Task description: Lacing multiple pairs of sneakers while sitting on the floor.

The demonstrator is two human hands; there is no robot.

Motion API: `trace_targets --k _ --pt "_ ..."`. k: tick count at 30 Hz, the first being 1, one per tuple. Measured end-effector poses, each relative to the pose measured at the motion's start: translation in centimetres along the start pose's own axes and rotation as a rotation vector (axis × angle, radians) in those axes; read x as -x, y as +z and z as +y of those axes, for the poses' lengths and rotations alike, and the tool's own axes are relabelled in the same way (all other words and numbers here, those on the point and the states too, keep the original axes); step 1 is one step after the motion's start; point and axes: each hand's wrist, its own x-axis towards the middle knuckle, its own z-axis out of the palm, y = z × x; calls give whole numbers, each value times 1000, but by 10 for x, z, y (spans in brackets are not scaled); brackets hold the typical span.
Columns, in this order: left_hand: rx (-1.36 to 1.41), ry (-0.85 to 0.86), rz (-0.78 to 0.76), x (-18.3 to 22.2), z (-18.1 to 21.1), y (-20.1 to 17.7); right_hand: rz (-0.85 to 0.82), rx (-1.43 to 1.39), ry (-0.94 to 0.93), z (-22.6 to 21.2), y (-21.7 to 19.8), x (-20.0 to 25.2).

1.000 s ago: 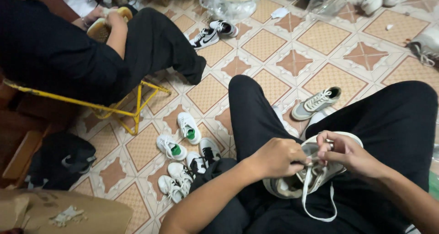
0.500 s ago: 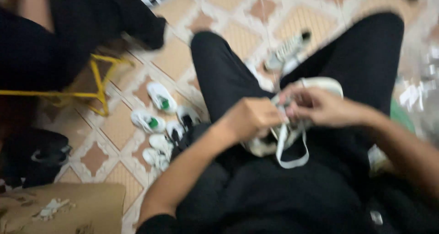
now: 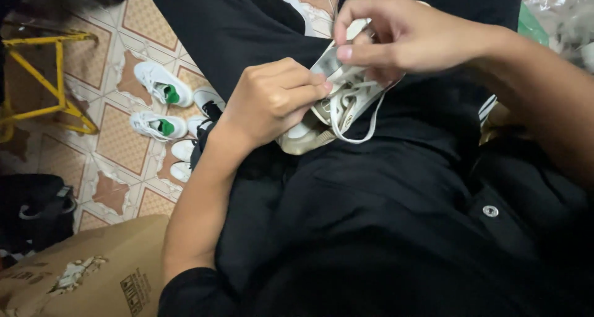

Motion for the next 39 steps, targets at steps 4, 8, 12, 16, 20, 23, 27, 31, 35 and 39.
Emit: trace_targets --k 4,8,12,16,20,23,27,31,35,39 --pt "-51 1 -6 0 1 2 -6 244 145 1 7 -5" --pt "-44 -4 -3 2 1 3 -45 94 -13 16 9 -7" --pt "-23 -14 -25 4 0 3 -60 -229 -77 22 3 -5" --pt "-45 -19 7 4 0 2 -58 -679 -233 25 -7 2" --pt "-51 -23 -12 7 -2 5 -50 -609 -187 16 -13 3" --pt "-85 -16 -39 5 0 4 51 -295 -49 14 -16 -1" --pt "-33 -43 -20 5 -1 5 -34 498 213 -11 -7 -4" --pt "-36 -65 -37 8 -3 9 -114 620 132 3 -5 -4" --pt "-5 -60 -6 5 0 7 -121 457 -3 17 -8 -5" --pt "-11 -103 -11 4 2 8 -53 -89 -164 35 -1 -4"
